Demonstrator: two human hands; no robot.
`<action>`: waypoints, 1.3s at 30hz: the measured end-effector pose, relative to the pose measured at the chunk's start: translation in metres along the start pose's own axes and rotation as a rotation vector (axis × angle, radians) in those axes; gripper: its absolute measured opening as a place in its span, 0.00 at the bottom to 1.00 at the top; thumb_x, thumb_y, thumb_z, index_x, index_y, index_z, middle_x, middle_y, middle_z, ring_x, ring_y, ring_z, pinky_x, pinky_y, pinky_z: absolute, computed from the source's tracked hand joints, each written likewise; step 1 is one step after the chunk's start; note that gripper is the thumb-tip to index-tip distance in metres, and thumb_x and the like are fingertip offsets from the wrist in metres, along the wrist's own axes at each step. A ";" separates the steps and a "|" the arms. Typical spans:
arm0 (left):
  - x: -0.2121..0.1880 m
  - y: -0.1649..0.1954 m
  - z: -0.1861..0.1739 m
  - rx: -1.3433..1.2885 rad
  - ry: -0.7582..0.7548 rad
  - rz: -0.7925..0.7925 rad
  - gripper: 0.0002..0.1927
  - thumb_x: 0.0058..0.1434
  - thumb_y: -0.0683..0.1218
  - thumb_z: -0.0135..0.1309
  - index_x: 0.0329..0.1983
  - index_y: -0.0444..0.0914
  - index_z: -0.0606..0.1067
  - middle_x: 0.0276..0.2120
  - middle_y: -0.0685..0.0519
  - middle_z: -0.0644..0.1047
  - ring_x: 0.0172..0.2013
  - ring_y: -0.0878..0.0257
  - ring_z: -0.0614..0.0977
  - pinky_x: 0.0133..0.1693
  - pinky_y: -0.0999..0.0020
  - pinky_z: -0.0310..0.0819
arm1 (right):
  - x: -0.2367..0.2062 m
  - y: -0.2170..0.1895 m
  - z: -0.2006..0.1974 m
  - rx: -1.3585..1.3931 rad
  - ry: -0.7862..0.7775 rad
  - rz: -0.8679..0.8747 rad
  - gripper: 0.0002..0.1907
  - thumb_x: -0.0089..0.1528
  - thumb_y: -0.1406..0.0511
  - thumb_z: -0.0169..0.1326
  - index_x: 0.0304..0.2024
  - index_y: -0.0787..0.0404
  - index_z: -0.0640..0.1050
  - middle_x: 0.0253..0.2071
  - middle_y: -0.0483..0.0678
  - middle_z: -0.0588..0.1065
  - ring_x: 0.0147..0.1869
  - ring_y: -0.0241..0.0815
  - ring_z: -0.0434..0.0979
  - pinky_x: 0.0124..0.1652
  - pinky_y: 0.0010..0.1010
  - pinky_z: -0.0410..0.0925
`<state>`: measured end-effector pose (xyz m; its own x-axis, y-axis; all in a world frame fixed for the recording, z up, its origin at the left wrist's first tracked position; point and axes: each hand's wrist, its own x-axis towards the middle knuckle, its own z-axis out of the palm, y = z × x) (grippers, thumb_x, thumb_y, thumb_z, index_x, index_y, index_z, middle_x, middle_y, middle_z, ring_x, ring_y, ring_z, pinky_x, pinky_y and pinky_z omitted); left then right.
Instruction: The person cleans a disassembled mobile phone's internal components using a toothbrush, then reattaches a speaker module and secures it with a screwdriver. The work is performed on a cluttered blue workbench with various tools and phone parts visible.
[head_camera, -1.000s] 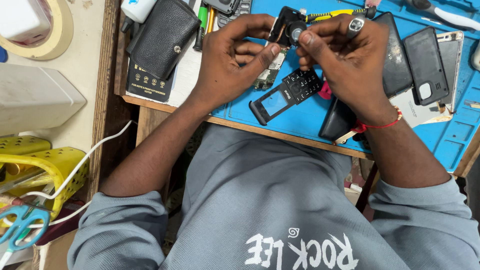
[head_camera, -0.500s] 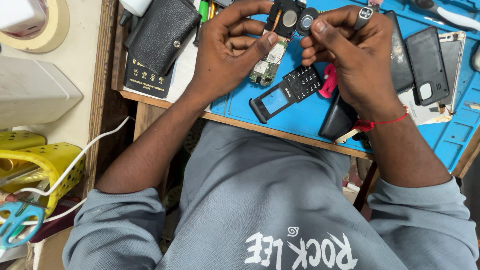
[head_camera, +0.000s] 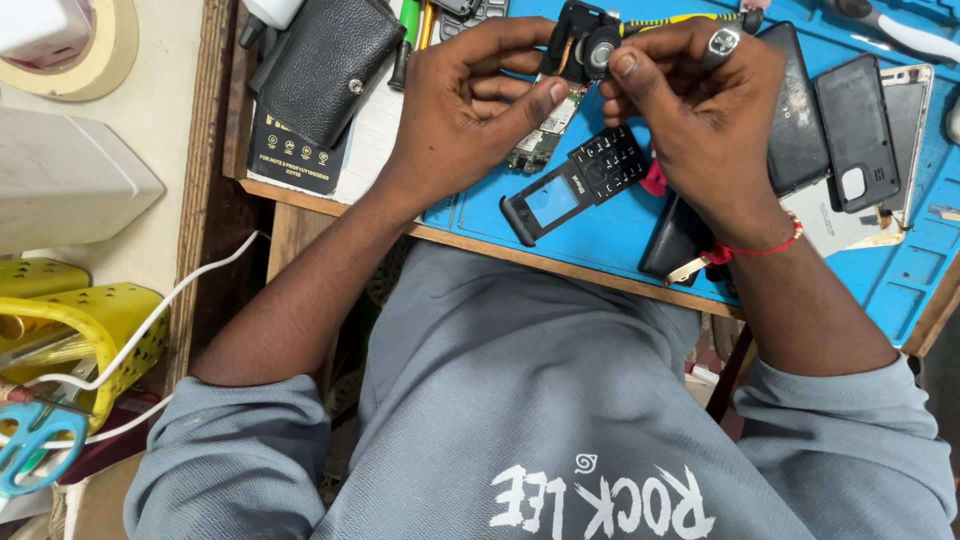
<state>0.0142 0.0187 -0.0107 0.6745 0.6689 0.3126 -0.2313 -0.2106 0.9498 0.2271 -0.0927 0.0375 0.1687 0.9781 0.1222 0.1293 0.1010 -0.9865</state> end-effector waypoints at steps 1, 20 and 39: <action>0.000 -0.001 0.000 0.000 -0.003 0.007 0.18 0.75 0.40 0.62 0.64 0.32 0.72 0.51 0.46 0.83 0.50 0.63 0.89 0.52 0.72 0.87 | 0.000 0.001 0.000 -0.012 -0.010 -0.020 0.06 0.77 0.71 0.56 0.49 0.72 0.77 0.43 0.52 0.80 0.44 0.36 0.83 0.46 0.27 0.80; -0.002 -0.003 0.001 -0.033 0.002 -0.008 0.17 0.75 0.40 0.60 0.63 0.33 0.72 0.52 0.46 0.82 0.51 0.63 0.88 0.50 0.72 0.86 | 0.002 -0.013 0.006 -0.383 -0.147 -0.301 0.06 0.69 0.73 0.68 0.44 0.69 0.82 0.40 0.50 0.80 0.41 0.35 0.83 0.42 0.20 0.76; -0.004 0.007 -0.001 0.039 -0.056 -0.026 0.17 0.74 0.45 0.63 0.61 0.36 0.73 0.50 0.48 0.83 0.51 0.63 0.88 0.50 0.71 0.86 | -0.002 -0.002 0.003 -0.416 -0.014 -0.367 0.14 0.70 0.74 0.71 0.50 0.71 0.77 0.43 0.54 0.78 0.46 0.37 0.83 0.45 0.22 0.78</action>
<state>0.0089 0.0148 -0.0055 0.7182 0.6340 0.2867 -0.1865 -0.2216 0.9571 0.2231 -0.0944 0.0388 0.0275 0.8948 0.4456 0.5530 0.3577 -0.7525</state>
